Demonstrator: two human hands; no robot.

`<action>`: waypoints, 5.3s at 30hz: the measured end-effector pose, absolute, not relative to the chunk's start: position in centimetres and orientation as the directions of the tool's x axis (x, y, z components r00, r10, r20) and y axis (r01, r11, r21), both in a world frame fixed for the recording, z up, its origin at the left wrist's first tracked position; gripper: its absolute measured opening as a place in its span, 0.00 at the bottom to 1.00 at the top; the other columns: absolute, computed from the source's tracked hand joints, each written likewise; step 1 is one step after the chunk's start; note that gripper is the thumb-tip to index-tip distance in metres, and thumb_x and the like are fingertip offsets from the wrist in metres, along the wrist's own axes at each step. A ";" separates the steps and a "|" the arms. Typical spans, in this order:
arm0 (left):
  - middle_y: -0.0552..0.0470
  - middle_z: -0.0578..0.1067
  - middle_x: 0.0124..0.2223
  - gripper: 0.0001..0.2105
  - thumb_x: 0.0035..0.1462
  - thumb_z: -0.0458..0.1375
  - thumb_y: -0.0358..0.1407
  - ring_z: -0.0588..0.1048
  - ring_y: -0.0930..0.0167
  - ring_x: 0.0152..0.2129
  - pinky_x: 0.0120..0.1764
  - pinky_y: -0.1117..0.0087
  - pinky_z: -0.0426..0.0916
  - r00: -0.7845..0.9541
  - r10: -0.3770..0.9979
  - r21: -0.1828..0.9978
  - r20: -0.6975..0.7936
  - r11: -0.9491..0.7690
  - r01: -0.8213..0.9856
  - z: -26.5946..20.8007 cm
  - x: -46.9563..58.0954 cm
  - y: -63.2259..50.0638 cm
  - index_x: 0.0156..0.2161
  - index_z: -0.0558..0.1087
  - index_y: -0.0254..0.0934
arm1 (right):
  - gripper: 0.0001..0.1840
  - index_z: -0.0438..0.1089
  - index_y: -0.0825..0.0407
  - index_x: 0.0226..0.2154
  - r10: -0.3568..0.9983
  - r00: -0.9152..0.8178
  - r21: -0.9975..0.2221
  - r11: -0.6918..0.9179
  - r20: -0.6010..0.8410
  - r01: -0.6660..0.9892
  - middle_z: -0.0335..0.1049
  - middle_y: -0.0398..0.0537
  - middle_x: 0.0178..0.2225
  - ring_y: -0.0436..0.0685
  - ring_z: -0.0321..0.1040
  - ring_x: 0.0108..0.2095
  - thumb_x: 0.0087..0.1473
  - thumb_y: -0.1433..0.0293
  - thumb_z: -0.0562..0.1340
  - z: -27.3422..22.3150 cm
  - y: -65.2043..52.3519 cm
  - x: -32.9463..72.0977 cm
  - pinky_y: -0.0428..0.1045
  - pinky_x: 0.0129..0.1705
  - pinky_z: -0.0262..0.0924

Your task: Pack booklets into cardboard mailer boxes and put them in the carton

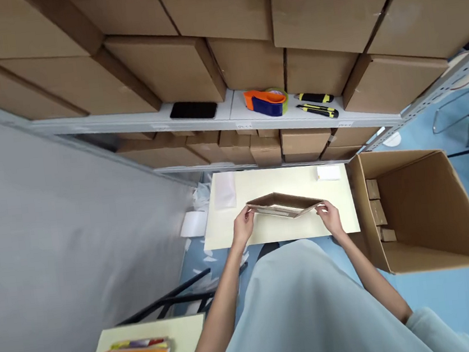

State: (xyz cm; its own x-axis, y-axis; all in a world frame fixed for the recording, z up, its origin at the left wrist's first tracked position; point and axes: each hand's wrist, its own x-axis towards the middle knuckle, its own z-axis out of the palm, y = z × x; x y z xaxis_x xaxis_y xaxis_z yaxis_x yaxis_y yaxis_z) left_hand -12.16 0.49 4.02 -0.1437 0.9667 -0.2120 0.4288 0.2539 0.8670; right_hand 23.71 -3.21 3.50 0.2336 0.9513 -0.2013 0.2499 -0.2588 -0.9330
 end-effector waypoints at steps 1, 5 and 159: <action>0.41 0.86 0.50 0.17 0.65 0.55 0.45 0.84 0.57 0.48 0.56 0.57 0.77 -0.108 0.967 0.871 -0.231 0.255 0.420 3.6 -12.4 1.0 0.48 0.80 0.38 | 0.19 0.75 0.48 0.40 0.945 0.251 -0.932 -0.270 -0.209 0.242 0.83 0.55 0.41 0.64 0.82 0.40 0.54 0.51 0.64 3.3 -3.5 23.0 0.62 0.45 0.82; 0.41 0.86 0.54 0.19 0.61 0.56 0.40 0.83 0.57 0.54 0.61 0.54 0.76 0.056 0.957 0.894 -0.283 0.242 0.377 2.5 -13.0 2.0 0.52 0.81 0.38 | 0.23 0.77 0.49 0.43 0.917 0.316 -0.928 -0.314 -0.242 0.201 0.84 0.55 0.41 0.64 0.82 0.41 0.52 0.51 0.63 2.8 -4.2 20.1 0.62 0.45 0.83; 0.46 0.80 0.62 0.15 0.70 0.61 0.47 0.83 0.60 0.48 0.51 0.60 0.78 0.017 0.930 0.815 -0.367 0.313 0.488 5.8 -6.4 1.0 0.57 0.74 0.46 | 0.23 0.76 0.38 0.65 0.929 0.114 -0.631 -0.326 -0.353 0.704 0.87 0.44 0.48 0.64 0.84 0.40 0.73 0.58 0.58 7.5 -1.6 21.5 0.57 0.50 0.76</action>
